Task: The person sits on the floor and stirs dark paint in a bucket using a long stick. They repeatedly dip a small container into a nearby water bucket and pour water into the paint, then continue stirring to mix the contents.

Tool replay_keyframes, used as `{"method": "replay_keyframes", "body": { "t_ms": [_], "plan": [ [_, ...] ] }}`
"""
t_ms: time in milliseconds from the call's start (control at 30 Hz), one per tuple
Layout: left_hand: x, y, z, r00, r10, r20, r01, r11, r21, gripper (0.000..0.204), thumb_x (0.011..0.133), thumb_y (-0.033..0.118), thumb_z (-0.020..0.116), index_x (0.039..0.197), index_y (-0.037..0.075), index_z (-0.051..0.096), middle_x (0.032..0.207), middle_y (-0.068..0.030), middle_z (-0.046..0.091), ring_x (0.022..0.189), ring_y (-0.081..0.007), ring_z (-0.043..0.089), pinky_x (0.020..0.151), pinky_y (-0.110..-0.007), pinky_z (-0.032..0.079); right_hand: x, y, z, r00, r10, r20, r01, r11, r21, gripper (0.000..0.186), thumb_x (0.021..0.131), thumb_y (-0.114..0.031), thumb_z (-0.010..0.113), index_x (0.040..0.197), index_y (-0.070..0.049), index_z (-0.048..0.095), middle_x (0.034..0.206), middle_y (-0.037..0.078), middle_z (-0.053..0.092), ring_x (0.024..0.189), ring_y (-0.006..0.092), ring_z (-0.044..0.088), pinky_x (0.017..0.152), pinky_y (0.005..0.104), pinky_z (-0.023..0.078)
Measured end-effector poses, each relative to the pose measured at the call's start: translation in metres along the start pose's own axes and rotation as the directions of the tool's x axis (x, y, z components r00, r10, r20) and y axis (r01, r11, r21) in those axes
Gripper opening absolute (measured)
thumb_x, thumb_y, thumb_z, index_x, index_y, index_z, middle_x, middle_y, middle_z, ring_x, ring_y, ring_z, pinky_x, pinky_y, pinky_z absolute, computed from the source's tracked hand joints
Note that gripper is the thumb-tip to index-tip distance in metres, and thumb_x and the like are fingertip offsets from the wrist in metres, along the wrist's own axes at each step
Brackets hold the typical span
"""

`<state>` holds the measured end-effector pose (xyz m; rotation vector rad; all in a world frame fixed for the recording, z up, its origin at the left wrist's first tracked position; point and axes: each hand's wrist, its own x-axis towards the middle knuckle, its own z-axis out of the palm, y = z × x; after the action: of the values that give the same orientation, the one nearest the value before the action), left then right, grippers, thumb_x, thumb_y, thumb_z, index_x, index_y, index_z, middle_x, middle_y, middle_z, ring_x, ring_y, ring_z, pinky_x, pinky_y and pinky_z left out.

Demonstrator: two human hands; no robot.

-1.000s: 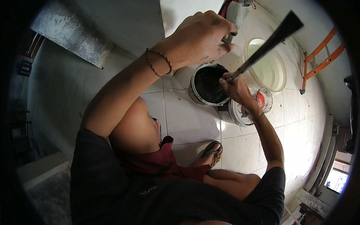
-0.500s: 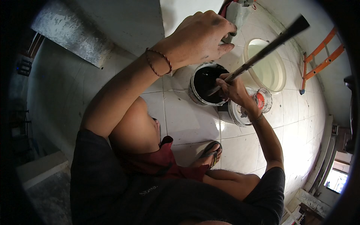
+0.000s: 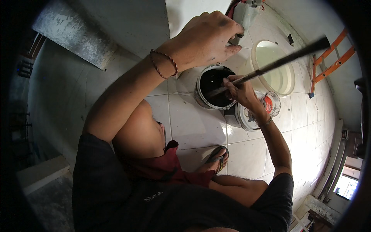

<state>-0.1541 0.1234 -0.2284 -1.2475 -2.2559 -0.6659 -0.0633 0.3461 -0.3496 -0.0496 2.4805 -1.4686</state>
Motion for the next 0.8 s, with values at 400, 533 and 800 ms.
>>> {"method": "replay_keyframes", "body": {
  "t_ms": [400, 533, 800],
  "plan": [
    [-0.003, 0.000, 0.000, 1.000, -0.027, 0.005, 0.027, 1.000, -0.004, 0.041, 0.087, 0.036, 0.080, 0.117, 0.011, 0.073, 0.103, -0.0059, 0.073, 0.101, -0.0281, 0.067, 0.098, -0.042, 0.052, -0.012, -0.005, -0.008, 0.989, -0.145, 0.000, 0.143, 0.973, -0.181, 0.025, 0.098, -0.016, 0.066, 0.083, 0.005, 0.064, 0.064, 0.017, 0.056, 0.057, 0.0226, 0.058, 0.057, 0.0386, 0.046],
    [-0.002, 0.003, 0.001, 1.000, -0.020, 0.002, 0.020, 1.000, -0.005, 0.041, 0.087, 0.037, 0.080, 0.119, 0.013, 0.073, 0.103, -0.0050, 0.073, 0.101, -0.0283, 0.067, 0.100, -0.042, 0.051, 0.002, -0.001, -0.006, 0.984, -0.170, 0.053, 0.178, 0.951, -0.253, 0.027, 0.099, -0.023, 0.070, 0.101, 0.004, 0.068, 0.073, 0.014, 0.068, 0.062, 0.0242, 0.065, 0.059, 0.0381, 0.053],
    [-0.003, 0.001, 0.000, 1.000, 0.003, 0.000, -0.003, 1.000, 0.017, 0.043, 0.087, 0.039, 0.080, 0.119, 0.012, 0.072, 0.097, -0.0062, 0.073, 0.100, -0.0279, 0.067, 0.098, -0.042, 0.051, -0.005, -0.008, -0.018, 0.974, -0.187, 0.128, 0.223, 0.896, -0.383, 0.031, 0.102, -0.023, 0.065, 0.088, 0.005, 0.067, 0.063, 0.011, 0.063, 0.054, 0.0193, 0.061, 0.055, 0.0349, 0.050]
  ]
}}
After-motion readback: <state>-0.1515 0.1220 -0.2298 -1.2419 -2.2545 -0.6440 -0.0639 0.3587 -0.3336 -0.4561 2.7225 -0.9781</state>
